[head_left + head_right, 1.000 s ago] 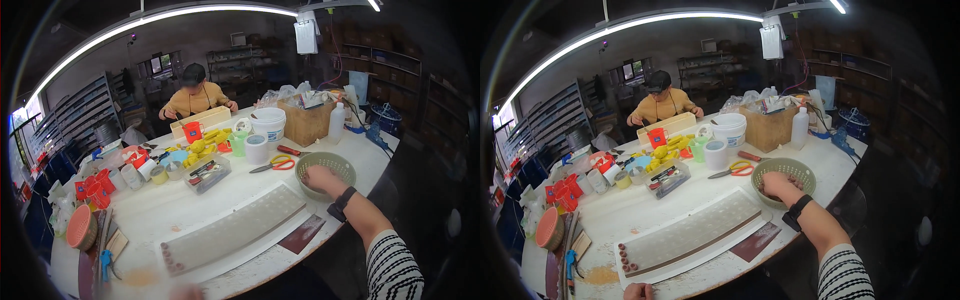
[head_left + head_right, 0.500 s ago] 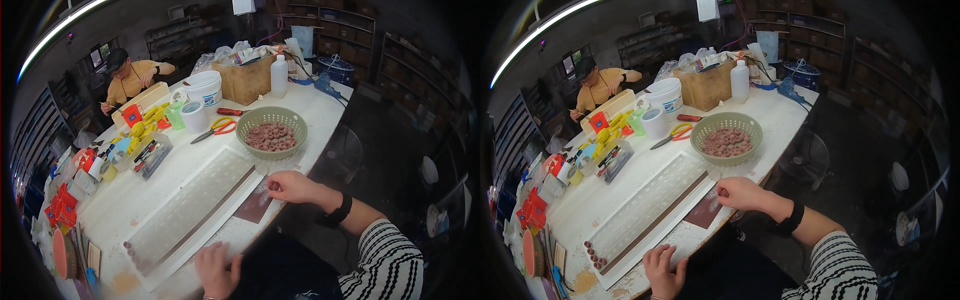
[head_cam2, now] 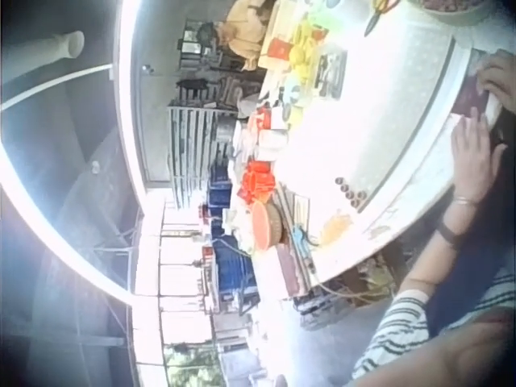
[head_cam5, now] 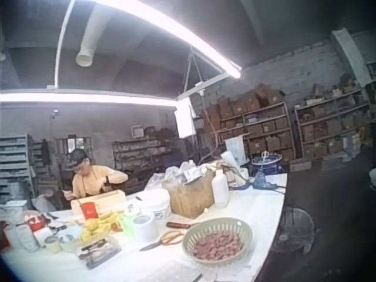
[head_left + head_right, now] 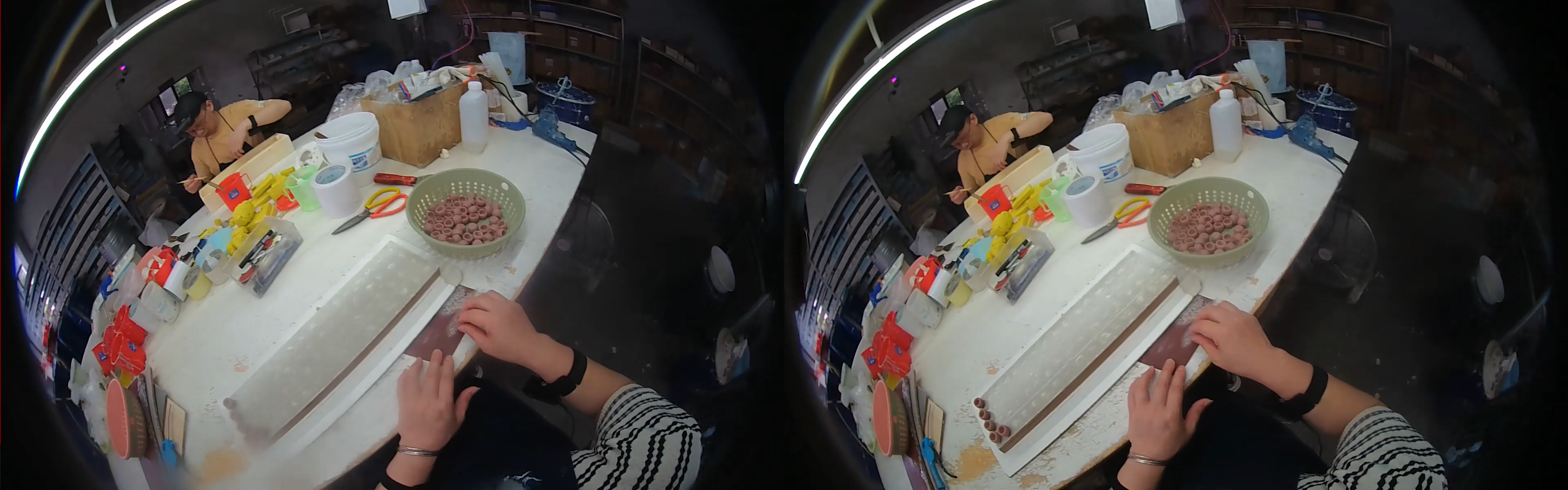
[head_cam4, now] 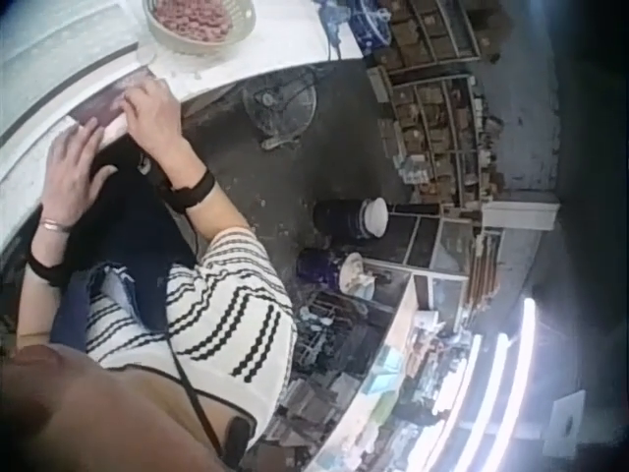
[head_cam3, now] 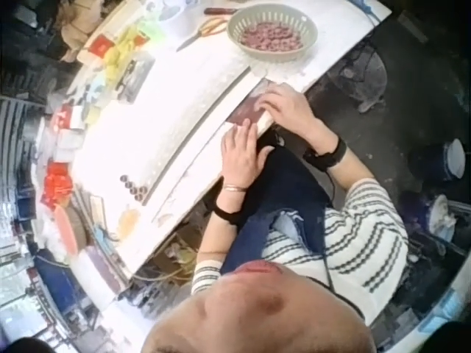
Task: Placing and sorting small plastic caps into a translucent plate on a workbench.
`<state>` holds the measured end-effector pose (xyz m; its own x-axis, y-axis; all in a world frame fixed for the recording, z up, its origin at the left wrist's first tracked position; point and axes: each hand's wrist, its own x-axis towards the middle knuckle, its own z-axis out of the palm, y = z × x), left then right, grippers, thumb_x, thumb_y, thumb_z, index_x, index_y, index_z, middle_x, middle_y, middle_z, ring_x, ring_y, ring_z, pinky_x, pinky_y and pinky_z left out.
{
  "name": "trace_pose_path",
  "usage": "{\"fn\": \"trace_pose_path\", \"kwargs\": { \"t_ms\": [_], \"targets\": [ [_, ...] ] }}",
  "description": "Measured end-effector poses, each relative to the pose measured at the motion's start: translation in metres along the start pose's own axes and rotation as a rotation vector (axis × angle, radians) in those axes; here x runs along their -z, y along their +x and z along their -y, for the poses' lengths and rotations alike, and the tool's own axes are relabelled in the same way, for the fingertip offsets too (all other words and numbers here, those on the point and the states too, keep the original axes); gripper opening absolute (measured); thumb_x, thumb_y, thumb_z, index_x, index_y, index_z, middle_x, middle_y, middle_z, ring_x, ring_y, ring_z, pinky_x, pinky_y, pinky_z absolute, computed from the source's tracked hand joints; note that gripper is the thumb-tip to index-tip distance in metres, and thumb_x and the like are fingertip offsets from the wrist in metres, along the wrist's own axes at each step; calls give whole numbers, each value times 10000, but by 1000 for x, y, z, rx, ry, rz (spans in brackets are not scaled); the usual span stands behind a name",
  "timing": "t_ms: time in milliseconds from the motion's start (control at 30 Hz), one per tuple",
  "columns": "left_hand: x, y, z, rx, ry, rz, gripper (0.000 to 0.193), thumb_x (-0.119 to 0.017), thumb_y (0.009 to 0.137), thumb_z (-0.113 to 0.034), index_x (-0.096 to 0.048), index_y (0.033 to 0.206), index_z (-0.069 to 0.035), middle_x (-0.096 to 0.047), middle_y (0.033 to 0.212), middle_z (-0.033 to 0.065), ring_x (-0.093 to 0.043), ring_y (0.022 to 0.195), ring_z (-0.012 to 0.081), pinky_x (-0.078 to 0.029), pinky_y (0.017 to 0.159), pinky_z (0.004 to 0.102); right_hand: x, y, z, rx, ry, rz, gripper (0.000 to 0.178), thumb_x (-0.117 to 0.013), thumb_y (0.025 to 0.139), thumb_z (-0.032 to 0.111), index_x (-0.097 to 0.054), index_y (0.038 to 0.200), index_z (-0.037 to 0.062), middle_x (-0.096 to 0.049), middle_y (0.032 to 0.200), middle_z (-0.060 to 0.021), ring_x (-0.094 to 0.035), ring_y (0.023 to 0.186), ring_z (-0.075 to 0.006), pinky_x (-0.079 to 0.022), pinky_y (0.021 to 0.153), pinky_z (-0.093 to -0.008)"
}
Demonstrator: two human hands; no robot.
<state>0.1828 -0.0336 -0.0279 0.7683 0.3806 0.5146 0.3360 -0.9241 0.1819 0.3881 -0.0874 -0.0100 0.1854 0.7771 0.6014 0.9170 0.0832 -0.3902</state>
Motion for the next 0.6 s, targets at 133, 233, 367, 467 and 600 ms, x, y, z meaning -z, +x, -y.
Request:
{"fn": "trace_pose_path", "kwargs": {
  "t_ms": [133, 233, 367, 467, 600],
  "targets": [
    [-7, -5, -1, 3, 31, 10, 608, -716, 877, -447, -612, 1311, -34, -594, 1368, 131, -552, 1184, 362, -440, 1005, 500, -13, -4, -2, 34, -60, -86, 108, -765, 752, 99, -709, 840, 70, -679, 922, -65, -633, 862, -280, -539, 741, -385],
    [-10, -8, -7, 13, 30, 26, 599, -706, 887, -468, -614, 1319, -62, -595, 1380, 113, -568, 1167, 329, -444, 1002, 489, -12, -12, 2, -18, -72, -114, 115, -766, 726, 69, -698, 818, 60, -681, 901, -70, -633, 840, -286, -538, 725, -390],
    [-7, -7, -7, 44, 12, 10, 586, -698, 896, -453, -608, 1321, -61, -597, 1367, 118, -572, 1154, 329, -445, 998, 493, -15, -7, 3, -3, -39, -142, 111, -750, 723, 34, -675, 803, 54, -678, 890, -79, -627, 823, -292, -530, 713, -390],
    [-6, -4, -3, 47, 20, 0, 579, -698, 897, -447, -607, 1321, -63, -599, 1361, 112, -572, 1148, 326, -444, 998, 500, -9, 0, -26, -80, -130, -168, 111, -747, 723, 32, -666, 795, 56, -669, 873, -84, -626, 821, -309, -524, 719, -400],
    [-10, -2, -2, 49, 28, -11, 567, -695, 898, -444, -611, 1317, -70, -601, 1361, 97, -573, 1141, 315, -439, 1007, 513, -12, 5, -17, -60, -193, -223, 117, -747, 725, 54, -641, 773, 61, -657, 844, -83, -612, 792, -318, -504, 689, -414]
  ]
}}
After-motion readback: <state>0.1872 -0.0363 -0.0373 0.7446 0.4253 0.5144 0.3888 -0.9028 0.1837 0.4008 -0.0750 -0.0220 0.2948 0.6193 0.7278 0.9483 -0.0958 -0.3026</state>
